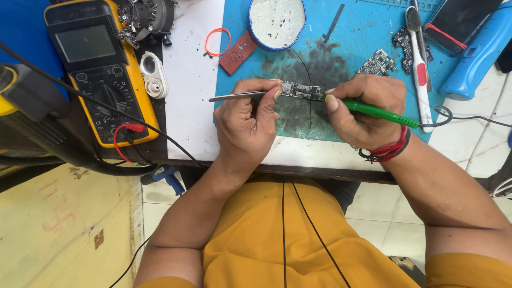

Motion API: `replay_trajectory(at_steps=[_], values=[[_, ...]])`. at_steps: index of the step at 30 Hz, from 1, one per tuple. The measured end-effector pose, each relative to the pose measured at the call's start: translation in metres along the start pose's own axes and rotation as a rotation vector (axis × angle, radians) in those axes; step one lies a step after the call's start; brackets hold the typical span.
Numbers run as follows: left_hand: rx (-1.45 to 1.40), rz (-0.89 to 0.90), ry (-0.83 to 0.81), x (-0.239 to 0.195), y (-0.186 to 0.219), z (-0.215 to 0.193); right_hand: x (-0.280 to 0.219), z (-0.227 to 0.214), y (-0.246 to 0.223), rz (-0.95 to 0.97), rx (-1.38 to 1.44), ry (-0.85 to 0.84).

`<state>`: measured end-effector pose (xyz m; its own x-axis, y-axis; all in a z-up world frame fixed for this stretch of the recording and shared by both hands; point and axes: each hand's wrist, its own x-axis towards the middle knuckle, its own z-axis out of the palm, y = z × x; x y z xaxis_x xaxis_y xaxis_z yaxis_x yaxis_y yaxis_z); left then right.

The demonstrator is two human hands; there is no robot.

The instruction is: The person uses a multimeter probe and tweezers to test and adjust components on a small circuit board. They repeatedly touch the probe to different points on the board while holding it steady with tweezers, then set the board down and pick up another board to continue testing.

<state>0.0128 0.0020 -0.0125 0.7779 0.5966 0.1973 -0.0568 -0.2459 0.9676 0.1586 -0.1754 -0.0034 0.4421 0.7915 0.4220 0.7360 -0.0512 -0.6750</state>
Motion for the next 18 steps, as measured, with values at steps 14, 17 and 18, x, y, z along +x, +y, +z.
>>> replay_trajectory(at_steps=[14, 17, 18], values=[[0.01, 0.005, 0.003, 0.0002, -0.0005, 0.0003, 0.0002, 0.0001, 0.0001, -0.002, -0.001, 0.003], [0.023, -0.013, 0.004, -0.0007, 0.0004, 0.0, 0.0005, 0.0002, 0.0, 0.007, -0.004, 0.01], [0.021, -0.009, 0.005, -0.0006, 0.0004, 0.0, 0.0006, 0.0, -0.0002, 0.006, -0.003, 0.006]])
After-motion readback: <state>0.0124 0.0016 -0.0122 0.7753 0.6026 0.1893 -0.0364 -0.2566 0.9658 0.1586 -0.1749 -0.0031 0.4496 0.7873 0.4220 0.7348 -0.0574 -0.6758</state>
